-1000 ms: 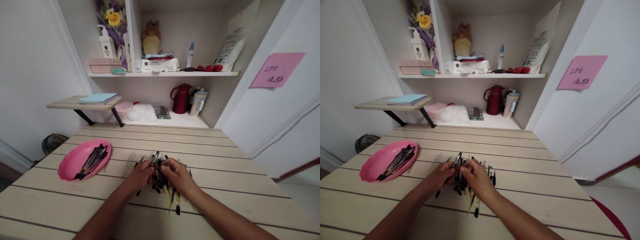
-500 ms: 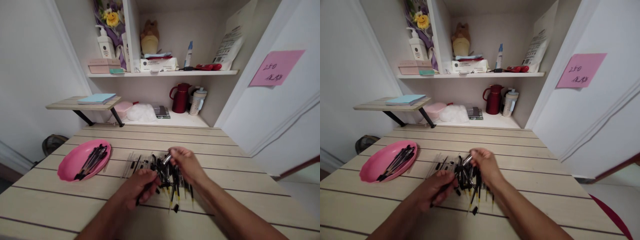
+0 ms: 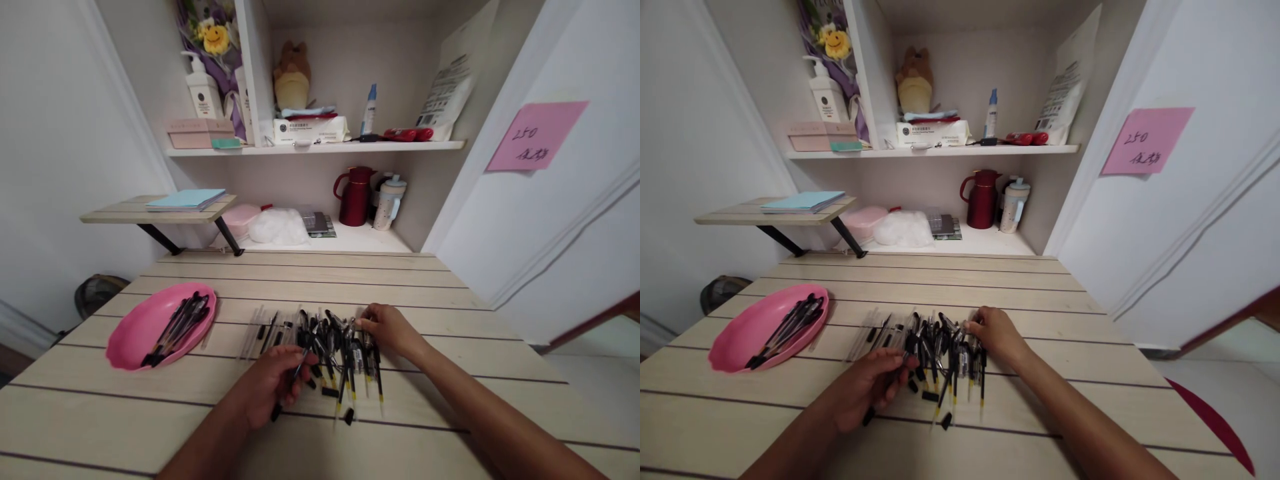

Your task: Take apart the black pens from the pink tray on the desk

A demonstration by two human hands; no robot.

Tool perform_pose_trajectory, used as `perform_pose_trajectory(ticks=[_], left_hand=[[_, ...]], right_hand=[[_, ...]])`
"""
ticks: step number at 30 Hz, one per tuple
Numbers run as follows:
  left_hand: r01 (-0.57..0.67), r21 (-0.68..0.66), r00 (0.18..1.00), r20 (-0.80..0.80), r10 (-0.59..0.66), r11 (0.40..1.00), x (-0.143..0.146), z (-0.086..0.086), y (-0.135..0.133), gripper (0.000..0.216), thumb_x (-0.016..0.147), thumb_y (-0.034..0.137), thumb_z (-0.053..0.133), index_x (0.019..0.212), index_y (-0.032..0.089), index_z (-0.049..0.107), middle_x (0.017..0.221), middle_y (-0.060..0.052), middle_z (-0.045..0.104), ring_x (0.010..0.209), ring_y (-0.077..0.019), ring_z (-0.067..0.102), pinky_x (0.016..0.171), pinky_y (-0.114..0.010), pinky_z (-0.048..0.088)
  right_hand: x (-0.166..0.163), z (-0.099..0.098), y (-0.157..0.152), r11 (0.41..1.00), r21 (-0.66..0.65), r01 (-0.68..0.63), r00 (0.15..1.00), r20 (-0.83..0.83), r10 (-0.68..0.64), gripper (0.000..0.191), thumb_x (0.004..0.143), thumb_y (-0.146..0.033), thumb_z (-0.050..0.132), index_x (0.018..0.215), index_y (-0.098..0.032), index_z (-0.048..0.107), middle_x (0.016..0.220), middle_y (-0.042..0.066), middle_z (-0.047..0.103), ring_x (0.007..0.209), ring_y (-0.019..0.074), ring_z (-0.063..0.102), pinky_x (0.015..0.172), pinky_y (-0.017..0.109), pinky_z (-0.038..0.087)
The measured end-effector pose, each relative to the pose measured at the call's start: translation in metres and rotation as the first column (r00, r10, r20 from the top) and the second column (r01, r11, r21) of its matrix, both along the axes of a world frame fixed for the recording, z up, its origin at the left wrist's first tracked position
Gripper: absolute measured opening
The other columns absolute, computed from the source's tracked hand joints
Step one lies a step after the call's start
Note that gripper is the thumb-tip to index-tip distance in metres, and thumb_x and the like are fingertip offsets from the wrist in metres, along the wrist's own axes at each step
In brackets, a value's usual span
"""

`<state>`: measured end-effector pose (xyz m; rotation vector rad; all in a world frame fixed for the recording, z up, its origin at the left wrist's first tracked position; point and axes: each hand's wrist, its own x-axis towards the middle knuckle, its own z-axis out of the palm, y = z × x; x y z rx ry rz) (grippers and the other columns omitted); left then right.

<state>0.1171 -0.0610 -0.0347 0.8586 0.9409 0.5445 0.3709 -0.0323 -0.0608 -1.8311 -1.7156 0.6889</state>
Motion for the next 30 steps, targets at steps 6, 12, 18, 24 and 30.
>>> perform_pose_trajectory(ticks=[6,12,18,24,30], left_hand=[[0.021,0.016,1.0,0.019,-0.021,1.0,0.011,-0.005,-0.011,0.022,0.069,0.028,0.056,0.084,0.012,0.057,0.06,0.002,0.053,0.042,-0.0057,0.05,0.038,-0.016,0.034],[-0.022,0.075,0.999,0.04,0.019,0.997,0.009,-0.003,-0.012,0.022,0.071,0.03,0.055,0.085,0.013,0.055,0.059,0.003,0.053,0.038,-0.0048,0.047,0.033,-0.015,0.03],[-0.011,0.126,0.998,0.057,0.004,0.992,0.008,-0.001,-0.011,0.022,0.069,0.031,0.057,0.081,0.013,0.054,0.056,0.004,0.052,0.036,-0.0039,0.045,0.032,-0.014,0.029],[-0.036,0.202,0.998,-0.039,0.045,0.979,0.014,-0.003,-0.015,0.027,0.06,0.03,0.067,0.072,0.015,0.048,0.046,0.007,0.05,0.033,-0.0051,0.045,0.033,-0.015,0.031],[-0.088,0.198,0.991,-0.079,0.105,0.976,0.014,-0.008,-0.015,0.034,0.054,0.032,0.07,0.066,0.017,0.042,0.044,0.006,0.052,0.034,-0.0097,0.051,0.032,-0.017,0.034]], right_hand=[[-0.011,0.016,-0.005,0.996,0.087,0.016,0.963,0.265,-0.039,0.021,0.075,-0.033,0.049,0.075,-0.016,0.061,0.07,0.007,0.064,0.066,0.0172,0.056,0.057,0.025,0.032],[-0.048,0.028,-0.055,0.927,0.067,-0.368,0.927,0.103,0.361,0.014,0.074,-0.029,0.051,0.066,-0.02,0.058,0.064,0.0,0.061,0.059,0.0126,0.053,0.053,0.021,0.03],[-0.079,0.019,-0.069,0.951,0.032,-0.308,0.9,-0.315,0.302,0.019,0.07,-0.036,0.056,0.067,-0.018,0.051,0.058,-0.002,0.051,0.052,0.0096,0.044,0.047,0.02,0.028],[-0.091,0.022,-0.047,0.995,-0.006,-0.096,0.65,-0.758,0.058,0.033,0.063,-0.045,0.062,0.063,-0.017,0.046,0.049,-0.007,0.039,0.044,0.006,0.032,0.043,0.019,0.024],[-0.094,0.019,-0.047,0.996,-0.032,-0.08,0.577,-0.817,0.02,0.034,0.057,-0.044,0.068,0.059,-0.015,0.05,0.049,-0.005,0.043,0.045,0.0061,0.034,0.044,0.02,0.024]])
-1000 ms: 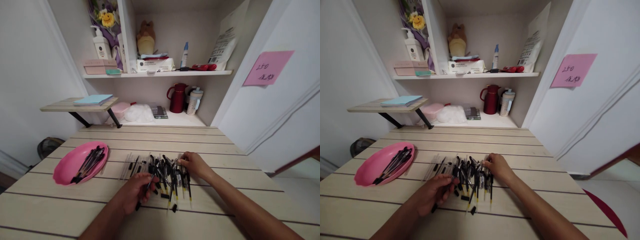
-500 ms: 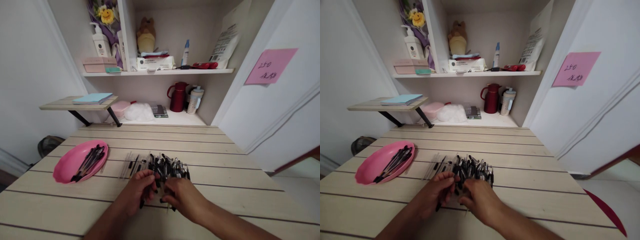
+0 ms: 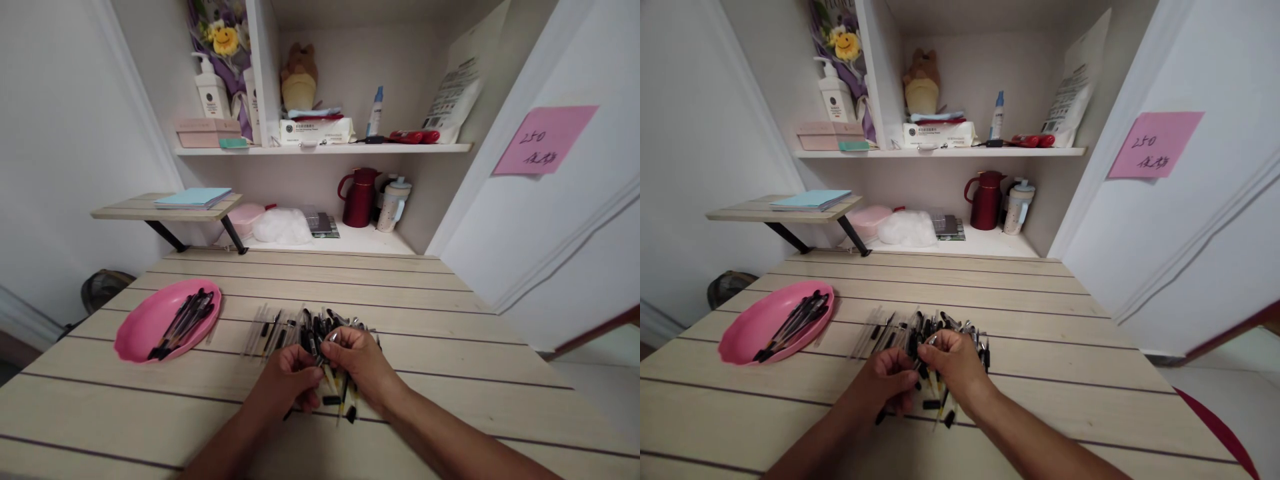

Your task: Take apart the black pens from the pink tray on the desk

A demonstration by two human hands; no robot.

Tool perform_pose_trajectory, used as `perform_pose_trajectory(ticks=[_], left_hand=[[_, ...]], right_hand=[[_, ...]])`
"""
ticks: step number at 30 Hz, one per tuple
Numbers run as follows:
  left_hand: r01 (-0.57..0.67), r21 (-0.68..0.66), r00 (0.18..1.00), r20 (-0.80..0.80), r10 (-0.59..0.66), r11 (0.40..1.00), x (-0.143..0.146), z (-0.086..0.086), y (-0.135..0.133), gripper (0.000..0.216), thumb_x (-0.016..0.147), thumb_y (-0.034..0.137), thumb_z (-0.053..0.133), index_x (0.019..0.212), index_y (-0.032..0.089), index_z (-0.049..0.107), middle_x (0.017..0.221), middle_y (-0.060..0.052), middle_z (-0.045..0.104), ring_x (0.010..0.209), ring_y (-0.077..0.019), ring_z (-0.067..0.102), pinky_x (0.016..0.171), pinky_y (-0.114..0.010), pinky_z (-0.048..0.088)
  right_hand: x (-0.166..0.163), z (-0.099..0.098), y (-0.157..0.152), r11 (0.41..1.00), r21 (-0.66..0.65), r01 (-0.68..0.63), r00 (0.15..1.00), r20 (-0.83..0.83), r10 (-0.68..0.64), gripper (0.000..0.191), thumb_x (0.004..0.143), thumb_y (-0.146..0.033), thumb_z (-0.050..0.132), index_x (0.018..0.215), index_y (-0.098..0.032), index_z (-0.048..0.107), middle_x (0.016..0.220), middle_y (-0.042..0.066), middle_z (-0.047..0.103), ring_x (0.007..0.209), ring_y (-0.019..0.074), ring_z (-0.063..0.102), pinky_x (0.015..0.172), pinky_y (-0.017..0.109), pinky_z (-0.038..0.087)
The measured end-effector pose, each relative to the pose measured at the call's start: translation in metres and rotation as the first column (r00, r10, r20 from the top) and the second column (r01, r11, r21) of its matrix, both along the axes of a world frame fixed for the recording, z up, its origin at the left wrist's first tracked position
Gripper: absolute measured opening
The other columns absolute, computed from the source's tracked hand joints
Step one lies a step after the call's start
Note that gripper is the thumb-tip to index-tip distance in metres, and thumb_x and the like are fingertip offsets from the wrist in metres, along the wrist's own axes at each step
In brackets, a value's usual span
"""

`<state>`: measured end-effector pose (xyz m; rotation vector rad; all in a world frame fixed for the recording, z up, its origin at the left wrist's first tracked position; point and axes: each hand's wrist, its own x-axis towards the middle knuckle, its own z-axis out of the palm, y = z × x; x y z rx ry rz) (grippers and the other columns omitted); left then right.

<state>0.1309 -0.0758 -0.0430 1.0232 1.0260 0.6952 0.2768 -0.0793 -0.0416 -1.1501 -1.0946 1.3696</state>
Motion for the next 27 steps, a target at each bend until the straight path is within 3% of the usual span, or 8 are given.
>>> perform_pose_trajectory(ticks=[8,14,17,21,25,27], left_hand=[[-0.064,0.087,0.998,-0.015,0.065,0.994,0.002,-0.009,0.001,0.035,0.051,0.031,0.071,0.064,0.017,0.042,0.039,0.009,0.047,0.029,-0.0069,0.044,0.031,-0.016,0.033],[0.096,-0.123,0.986,0.148,-0.077,0.988,0.001,0.001,-0.005,0.031,0.067,0.045,0.057,0.069,0.015,0.05,0.046,0.004,0.053,0.029,-0.0043,0.042,0.029,-0.015,0.025],[0.088,-0.098,0.986,0.152,-0.073,0.991,0.002,0.003,-0.005,0.033,0.068,0.046,0.055,0.071,0.014,0.052,0.044,0.005,0.052,0.027,-0.0042,0.04,0.029,-0.015,0.025],[0.092,-0.07,0.991,0.109,-0.084,0.993,0.004,0.003,-0.004,0.032,0.069,0.046,0.054,0.071,0.014,0.053,0.044,0.005,0.051,0.027,-0.0037,0.038,0.029,-0.015,0.021],[0.129,-0.128,0.988,0.107,-0.115,0.983,0.005,0.004,-0.004,0.035,0.071,0.048,0.05,0.073,0.013,0.055,0.042,0.005,0.048,0.025,-0.0021,0.032,0.028,-0.015,0.016],[0.114,-0.11,0.991,0.084,-0.105,0.987,0.005,0.004,-0.004,0.035,0.071,0.048,0.05,0.073,0.013,0.055,0.043,0.005,0.049,0.026,-0.0025,0.033,0.028,-0.015,0.016]], right_hand=[[0.005,-0.001,0.003,0.997,-0.04,0.065,0.997,-0.032,-0.067,0.031,0.063,-0.044,0.064,0.061,-0.015,0.052,0.046,-0.003,0.051,0.043,0.0065,0.039,0.043,0.019,0.028],[0.011,0.009,0.004,1.0,-0.003,0.0,0.983,-0.182,-0.001,0.031,0.06,-0.039,0.068,0.076,-0.014,0.062,0.067,0.002,0.061,0.055,0.0092,0.05,0.054,0.021,0.039],[0.013,0.011,0.007,0.997,-0.059,-0.053,0.974,-0.222,0.038,0.036,0.063,-0.046,0.064,0.082,-0.015,0.06,0.075,0.004,0.062,0.06,0.0109,0.054,0.055,0.022,0.041],[0.017,0.012,0.008,0.995,-0.096,-0.004,0.993,-0.117,-0.008,0.031,0.059,-0.042,0.068,0.061,-0.013,0.057,0.052,-0.001,0.056,0.046,0.0066,0.046,0.047,0.02,0.037],[0.021,0.014,0.007,0.991,-0.058,-0.12,0.95,-0.297,0.097,0.031,0.059,-0.038,0.069,0.079,-0.015,0.061,0.076,0.004,0.063,0.067,0.0119,0.057,0.062,0.024,0.043],[0.022,0.014,0.007,0.986,-0.097,-0.134,0.95,-0.295,0.1,0.031,0.062,-0.04,0.066,0.079,-0.015,0.06,0.074,0.004,0.063,0.065,0.0118,0.057,0.059,0.024,0.043]])
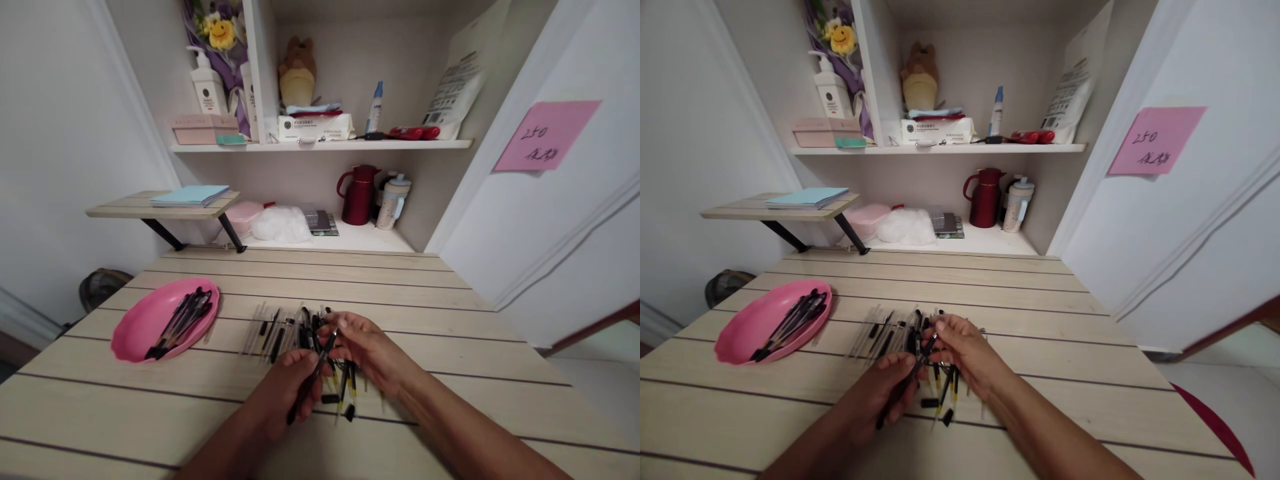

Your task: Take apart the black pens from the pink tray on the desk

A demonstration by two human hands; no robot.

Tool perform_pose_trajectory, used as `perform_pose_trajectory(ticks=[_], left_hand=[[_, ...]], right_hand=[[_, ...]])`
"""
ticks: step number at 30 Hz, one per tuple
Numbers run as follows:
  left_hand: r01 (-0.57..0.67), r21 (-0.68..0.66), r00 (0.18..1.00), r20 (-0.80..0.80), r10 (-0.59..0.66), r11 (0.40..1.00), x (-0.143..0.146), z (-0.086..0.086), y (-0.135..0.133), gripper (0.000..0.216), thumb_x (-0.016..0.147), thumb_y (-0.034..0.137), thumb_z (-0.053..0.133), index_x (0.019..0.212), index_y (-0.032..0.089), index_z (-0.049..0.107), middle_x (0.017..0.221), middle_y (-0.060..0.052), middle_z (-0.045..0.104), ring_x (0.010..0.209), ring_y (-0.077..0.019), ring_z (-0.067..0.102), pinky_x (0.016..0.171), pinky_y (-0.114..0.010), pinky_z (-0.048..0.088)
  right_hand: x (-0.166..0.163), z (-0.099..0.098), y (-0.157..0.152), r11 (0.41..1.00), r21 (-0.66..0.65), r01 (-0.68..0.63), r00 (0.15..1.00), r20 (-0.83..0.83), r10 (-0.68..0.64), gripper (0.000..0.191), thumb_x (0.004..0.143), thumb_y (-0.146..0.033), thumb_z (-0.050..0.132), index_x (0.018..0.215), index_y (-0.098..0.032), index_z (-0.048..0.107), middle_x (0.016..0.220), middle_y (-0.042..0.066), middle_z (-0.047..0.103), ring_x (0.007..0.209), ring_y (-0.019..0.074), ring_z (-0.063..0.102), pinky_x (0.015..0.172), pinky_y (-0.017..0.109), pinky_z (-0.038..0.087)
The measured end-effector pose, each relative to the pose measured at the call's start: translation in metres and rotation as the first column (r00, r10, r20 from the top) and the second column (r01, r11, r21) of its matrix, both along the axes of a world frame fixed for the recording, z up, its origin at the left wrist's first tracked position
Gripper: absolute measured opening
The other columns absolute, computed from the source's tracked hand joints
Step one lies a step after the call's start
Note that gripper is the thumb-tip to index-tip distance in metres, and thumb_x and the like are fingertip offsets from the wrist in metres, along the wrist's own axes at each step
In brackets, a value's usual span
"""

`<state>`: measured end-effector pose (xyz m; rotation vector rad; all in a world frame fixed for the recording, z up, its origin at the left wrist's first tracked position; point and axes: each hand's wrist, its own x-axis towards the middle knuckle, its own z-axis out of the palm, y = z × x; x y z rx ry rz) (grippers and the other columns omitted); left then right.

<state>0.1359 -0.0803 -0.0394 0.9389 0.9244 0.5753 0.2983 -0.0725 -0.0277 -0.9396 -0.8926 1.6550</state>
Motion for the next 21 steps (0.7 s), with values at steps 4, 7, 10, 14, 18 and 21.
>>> perform_pose_trajectory(ticks=[4,7,10,14,18,21], left_hand=[[0.01,0.013,1.0,0.011,-0.01,1.0,0.0,0.0,0.0,0.035,0.073,0.047,0.048,0.074,0.012,0.055,0.043,0.005,0.047,0.026,-0.002,0.032,0.028,-0.015,0.016],[0.054,-0.076,0.995,0.086,-0.048,0.996,0.0,0.0,0.0,0.034,0.074,0.047,0.047,0.075,0.013,0.055,0.044,0.007,0.045,0.025,-0.0003,0.025,0.028,-0.015,0.013],[0.046,-0.062,0.995,0.091,-0.04,0.997,0.001,-0.001,0.0,0.034,0.075,0.047,0.047,0.075,0.013,0.054,0.044,0.007,0.046,0.025,-0.0003,0.026,0.027,-0.015,0.013],[0.03,-0.061,0.997,0.074,-0.025,0.998,0.002,-0.003,0.001,0.034,0.074,0.047,0.047,0.074,0.013,0.053,0.043,0.007,0.045,0.024,-0.0005,0.027,0.027,-0.015,0.012],[0.137,-0.164,0.981,0.16,-0.11,0.977,-0.003,-0.002,0.004,0.033,0.075,0.046,0.047,0.076,0.013,0.054,0.043,0.008,0.042,0.025,0.0002,0.022,0.027,-0.015,0.011],[0.151,-0.166,0.977,0.173,-0.122,0.975,-0.006,-0.001,0.005,0.033,0.075,0.045,0.047,0.076,0.013,0.055,0.041,0.007,0.041,0.025,0.0002,0.022,0.027,-0.015,0.011]], right_hand=[[0.001,-0.004,0.001,0.998,-0.011,0.067,0.993,0.098,-0.065,0.027,0.059,-0.037,0.07,0.063,-0.012,0.058,0.055,0.0,0.057,0.049,0.0069,0.049,0.052,0.02,0.039],[0.002,-0.004,0.0,1.0,0.014,0.015,0.998,-0.068,-0.014,0.028,0.059,-0.032,0.071,0.078,-0.014,0.061,0.075,0.004,0.062,0.066,0.0113,0.057,0.064,0.024,0.043],[0.002,-0.005,-0.001,1.0,-0.019,0.011,0.994,-0.106,-0.013,0.029,0.063,-0.033,0.068,0.084,-0.016,0.06,0.078,0.004,0.062,0.069,0.0119,0.057,0.063,0.025,0.044],[0.002,-0.012,0.0,0.996,-0.051,0.074,0.997,-0.003,-0.074,0.023,0.06,-0.031,0.071,0.066,-0.012,0.059,0.055,-0.001,0.057,0.049,0.0059,0.049,0.052,0.019,0.041],[0.007,-0.011,0.003,0.996,0.019,0.091,0.994,-0.055,-0.09,0.023,0.061,-0.029,0.07,0.075,-0.012,0.061,0.069,0.003,0.062,0.059,0.0088,0.055,0.06,0.022,0.044],[0.017,-0.005,0.008,0.994,0.041,0.103,0.994,-0.024,-0.102,0.023,0.062,-0.028,0.07,0.077,-0.013,0.061,0.072,0.003,0.063,0.062,0.0089,0.057,0.061,0.021,0.046]])
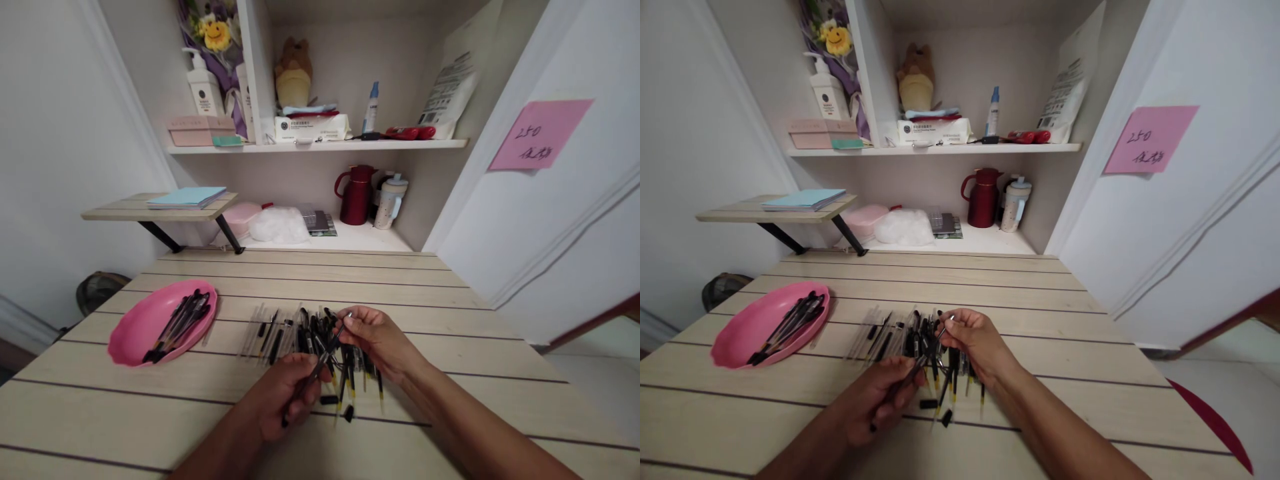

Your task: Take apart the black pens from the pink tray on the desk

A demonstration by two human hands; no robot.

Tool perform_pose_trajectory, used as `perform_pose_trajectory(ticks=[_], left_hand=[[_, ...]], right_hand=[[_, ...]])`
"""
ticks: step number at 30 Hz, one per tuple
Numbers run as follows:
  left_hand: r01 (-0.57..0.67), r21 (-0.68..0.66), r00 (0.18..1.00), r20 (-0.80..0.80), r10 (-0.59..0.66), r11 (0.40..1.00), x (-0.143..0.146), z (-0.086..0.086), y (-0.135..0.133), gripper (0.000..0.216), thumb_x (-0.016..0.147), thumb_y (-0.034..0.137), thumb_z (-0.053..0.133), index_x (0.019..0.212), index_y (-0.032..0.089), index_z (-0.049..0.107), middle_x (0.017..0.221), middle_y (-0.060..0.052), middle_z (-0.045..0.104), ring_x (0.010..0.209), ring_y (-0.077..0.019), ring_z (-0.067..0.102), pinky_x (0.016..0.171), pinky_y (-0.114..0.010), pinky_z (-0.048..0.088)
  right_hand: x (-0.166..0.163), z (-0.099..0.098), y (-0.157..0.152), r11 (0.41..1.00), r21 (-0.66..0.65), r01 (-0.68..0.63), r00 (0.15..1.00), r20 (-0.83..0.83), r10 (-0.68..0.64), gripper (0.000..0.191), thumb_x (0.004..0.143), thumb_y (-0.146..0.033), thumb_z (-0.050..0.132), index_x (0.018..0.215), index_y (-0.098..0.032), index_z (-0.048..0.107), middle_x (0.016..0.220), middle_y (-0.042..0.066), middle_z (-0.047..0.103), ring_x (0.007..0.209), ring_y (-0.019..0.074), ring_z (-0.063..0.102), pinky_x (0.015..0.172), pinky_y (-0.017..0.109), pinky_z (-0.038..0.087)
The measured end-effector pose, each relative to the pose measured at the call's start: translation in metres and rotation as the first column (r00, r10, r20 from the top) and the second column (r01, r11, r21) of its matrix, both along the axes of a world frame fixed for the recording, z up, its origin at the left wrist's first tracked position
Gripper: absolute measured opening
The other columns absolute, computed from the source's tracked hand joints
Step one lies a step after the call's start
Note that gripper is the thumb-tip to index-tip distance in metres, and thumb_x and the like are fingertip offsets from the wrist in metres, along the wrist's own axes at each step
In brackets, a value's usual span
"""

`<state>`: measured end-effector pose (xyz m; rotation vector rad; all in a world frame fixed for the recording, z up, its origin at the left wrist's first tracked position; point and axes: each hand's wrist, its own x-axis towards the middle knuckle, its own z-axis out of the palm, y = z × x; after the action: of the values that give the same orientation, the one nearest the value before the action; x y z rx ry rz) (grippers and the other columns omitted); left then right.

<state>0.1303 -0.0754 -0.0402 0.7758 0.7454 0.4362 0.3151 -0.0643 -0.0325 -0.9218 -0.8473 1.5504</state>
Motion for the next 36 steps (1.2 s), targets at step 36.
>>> perform_pose_trajectory(ticks=[36], left_hand=[[-0.062,0.065,0.994,-0.084,0.068,0.996,-0.005,-0.006,0.001,0.03,0.074,0.041,0.051,0.072,0.012,0.056,0.045,0.005,0.049,0.027,-0.0017,0.034,0.028,-0.015,0.017]], right_hand=[[0.085,-0.028,-0.01,0.994,-0.104,-0.024,0.603,0.792,0.098,0.027,0.064,-0.035,0.054,0.08,-0.014,0.059,0.06,0.0,0.056,0.046,0.0081,0.042,0.044,0.021,0.034]])
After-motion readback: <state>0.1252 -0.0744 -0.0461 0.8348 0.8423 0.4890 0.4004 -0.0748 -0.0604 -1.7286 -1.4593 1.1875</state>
